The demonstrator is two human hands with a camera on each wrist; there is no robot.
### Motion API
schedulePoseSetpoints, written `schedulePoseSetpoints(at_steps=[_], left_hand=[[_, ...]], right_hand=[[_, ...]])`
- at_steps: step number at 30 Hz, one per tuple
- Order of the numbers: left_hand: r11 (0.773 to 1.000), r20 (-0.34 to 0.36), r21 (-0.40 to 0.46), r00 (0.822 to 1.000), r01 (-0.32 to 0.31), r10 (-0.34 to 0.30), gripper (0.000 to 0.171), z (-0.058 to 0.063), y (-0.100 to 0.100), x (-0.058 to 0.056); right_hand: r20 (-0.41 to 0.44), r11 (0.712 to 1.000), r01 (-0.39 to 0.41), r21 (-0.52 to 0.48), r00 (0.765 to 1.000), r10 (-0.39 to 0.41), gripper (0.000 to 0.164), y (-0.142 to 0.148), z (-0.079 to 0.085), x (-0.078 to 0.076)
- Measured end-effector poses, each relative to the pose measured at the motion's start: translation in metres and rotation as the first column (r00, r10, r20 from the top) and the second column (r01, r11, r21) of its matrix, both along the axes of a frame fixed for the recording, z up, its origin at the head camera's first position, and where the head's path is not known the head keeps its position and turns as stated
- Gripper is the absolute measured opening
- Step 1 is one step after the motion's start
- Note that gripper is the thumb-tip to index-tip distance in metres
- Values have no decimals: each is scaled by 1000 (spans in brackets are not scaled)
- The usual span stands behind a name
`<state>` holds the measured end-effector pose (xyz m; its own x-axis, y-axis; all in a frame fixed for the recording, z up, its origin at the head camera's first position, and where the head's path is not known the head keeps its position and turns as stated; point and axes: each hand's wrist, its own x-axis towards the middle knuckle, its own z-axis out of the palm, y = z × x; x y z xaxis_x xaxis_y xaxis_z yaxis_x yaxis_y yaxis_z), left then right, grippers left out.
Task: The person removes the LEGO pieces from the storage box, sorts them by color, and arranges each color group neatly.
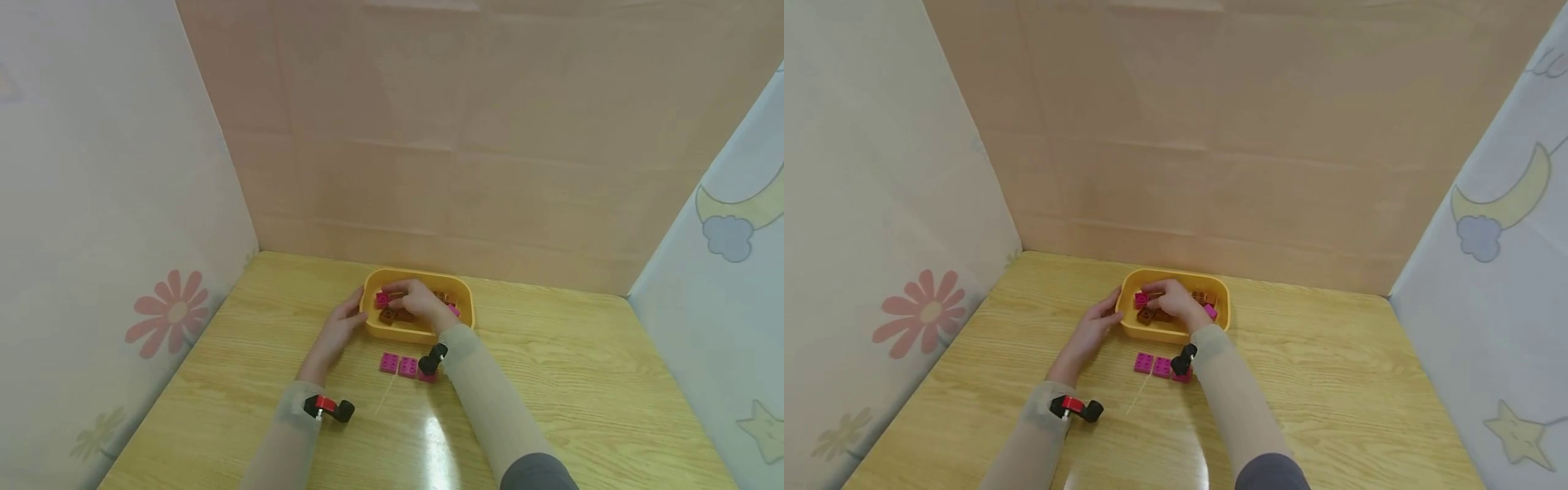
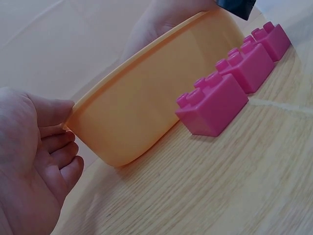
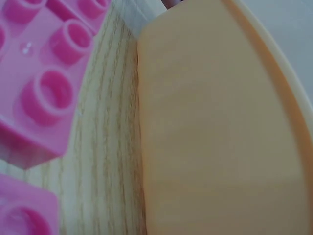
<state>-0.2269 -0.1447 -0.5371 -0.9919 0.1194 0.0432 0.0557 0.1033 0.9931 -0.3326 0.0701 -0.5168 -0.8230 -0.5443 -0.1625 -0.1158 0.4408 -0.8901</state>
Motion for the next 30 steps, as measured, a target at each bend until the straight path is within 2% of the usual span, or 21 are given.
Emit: schedulePoseSetpoints(at_steps=[15,30], left_hand=[[1000,5,2,1000,-4,4,61,2,1,2],[1000,8,15,1000,-7,7,62,2,2,1]], right_hand=[[41,1000,9,-21,999,-8,44,0,-1,1],[16,1000,-11,-11,1000,11,44,-1,-1,0]])
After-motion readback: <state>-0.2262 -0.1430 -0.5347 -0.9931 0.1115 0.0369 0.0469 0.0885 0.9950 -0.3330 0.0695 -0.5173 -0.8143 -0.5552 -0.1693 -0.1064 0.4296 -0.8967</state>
